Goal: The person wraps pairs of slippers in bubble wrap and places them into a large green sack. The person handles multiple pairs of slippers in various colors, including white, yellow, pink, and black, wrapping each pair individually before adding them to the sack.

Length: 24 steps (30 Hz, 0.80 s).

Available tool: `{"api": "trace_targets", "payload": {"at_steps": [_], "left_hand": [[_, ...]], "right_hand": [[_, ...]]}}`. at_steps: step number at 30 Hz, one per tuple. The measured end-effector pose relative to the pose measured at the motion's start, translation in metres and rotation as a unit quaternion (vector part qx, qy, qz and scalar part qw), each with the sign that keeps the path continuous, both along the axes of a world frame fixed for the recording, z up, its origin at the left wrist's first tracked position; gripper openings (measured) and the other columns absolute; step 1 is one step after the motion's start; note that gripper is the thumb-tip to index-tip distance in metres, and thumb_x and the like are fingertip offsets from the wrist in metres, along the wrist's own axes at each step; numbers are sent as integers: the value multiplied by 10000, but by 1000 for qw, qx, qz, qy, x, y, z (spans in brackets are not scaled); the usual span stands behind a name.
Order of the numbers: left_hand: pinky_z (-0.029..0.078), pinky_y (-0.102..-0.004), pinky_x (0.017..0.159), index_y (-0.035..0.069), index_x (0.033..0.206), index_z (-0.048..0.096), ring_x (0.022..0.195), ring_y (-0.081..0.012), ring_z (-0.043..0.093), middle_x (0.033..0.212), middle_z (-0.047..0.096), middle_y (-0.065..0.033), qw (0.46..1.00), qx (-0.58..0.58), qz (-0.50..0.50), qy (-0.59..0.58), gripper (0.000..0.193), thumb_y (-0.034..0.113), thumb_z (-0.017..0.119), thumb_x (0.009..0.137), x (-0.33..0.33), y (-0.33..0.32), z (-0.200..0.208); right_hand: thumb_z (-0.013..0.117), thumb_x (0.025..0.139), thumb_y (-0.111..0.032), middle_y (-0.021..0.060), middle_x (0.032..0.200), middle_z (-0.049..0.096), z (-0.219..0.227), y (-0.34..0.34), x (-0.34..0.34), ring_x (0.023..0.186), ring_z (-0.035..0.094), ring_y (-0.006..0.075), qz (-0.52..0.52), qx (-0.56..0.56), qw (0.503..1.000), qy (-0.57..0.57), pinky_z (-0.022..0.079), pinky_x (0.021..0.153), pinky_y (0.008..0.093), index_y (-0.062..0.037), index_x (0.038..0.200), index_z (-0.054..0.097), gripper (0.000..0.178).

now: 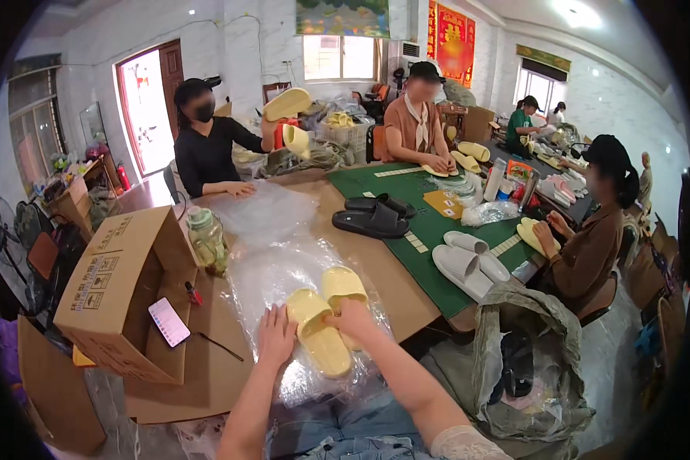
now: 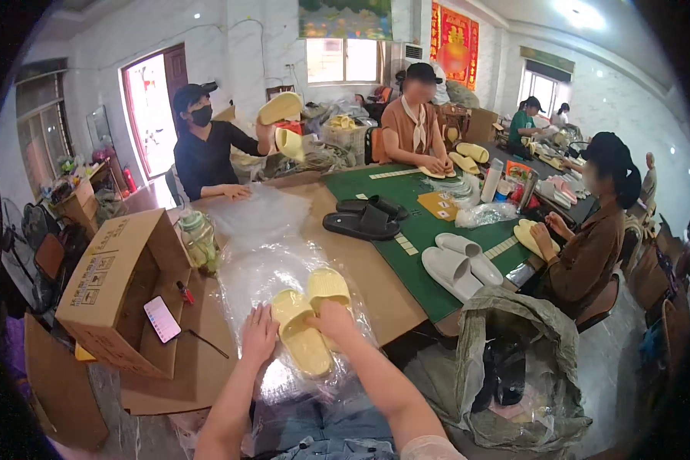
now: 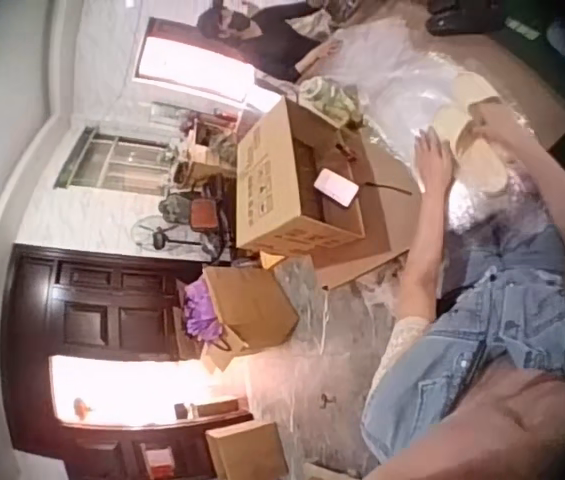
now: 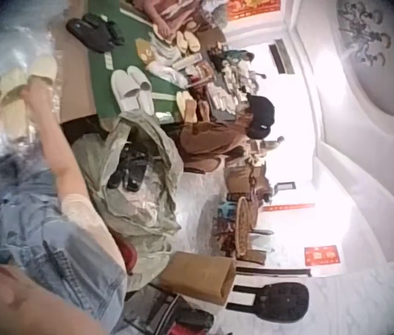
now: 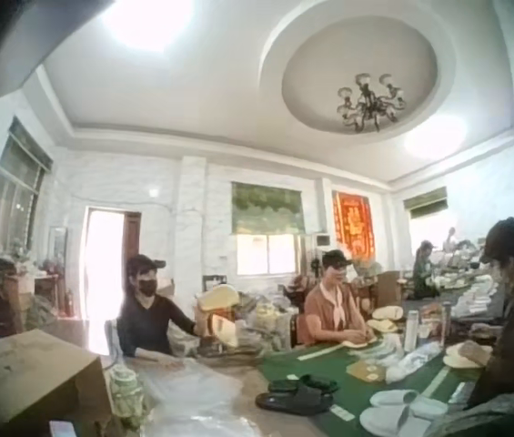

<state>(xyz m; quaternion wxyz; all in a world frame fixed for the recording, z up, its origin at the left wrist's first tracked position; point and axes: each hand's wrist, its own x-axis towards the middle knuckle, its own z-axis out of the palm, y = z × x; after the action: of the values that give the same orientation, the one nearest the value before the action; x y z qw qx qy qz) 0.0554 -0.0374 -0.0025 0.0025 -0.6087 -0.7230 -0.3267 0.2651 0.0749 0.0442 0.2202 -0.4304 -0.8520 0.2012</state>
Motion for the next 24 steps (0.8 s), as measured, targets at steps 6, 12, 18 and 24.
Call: {"api": "trace_targets", "payload": {"at_steps": [6, 12, 18, 24], "left_hand": [[276, -528, 1166, 38, 1454, 467, 1390, -488, 374, 1475, 445, -303, 999, 19, 9, -24, 592, 393, 503, 982, -8, -2, -12], [292, -533, 1156, 43, 1443, 483, 1379, -487, 394, 1463, 471, -285, 1000, 21, 5, -8, 582, 393, 515, 980, -3, -1, -8], [319, -542, 1137, 56, 1432, 506, 1349, -493, 432, 1419, 515, -288, 999, 51, -1, 0, 561, 379, 538, 974, -7, 1, -15], [317, -526, 1143, 51, 1420, 522, 1357, -475, 431, 1412, 528, -277, 998, 57, -9, -11, 543, 371, 532, 981, -8, 0, -15]], "right_hand": [[712, 834, -527, 233, 826, 689, -20, -10, -22, 809, 693, 401, -85, 9, 996, -15, 556, 714, 483, 36, 970, 592, 591], [583, 937, -430, 208, 828, 700, -33, 10, -31, 805, 697, 395, -35, 32, 996, -71, 543, 750, 512, -26, 1095, 585, 434], [589, 922, -340, 205, 828, 700, -34, 15, -37, 799, 696, 392, -15, 35, 996, -83, 541, 732, 508, -48, 1101, 584, 343], [684, 863, -334, 225, 869, 700, -27, -11, -36, 851, 700, 388, -99, 9, 995, -6, 552, 756, 488, -10, 1120, 546, 437]]}}
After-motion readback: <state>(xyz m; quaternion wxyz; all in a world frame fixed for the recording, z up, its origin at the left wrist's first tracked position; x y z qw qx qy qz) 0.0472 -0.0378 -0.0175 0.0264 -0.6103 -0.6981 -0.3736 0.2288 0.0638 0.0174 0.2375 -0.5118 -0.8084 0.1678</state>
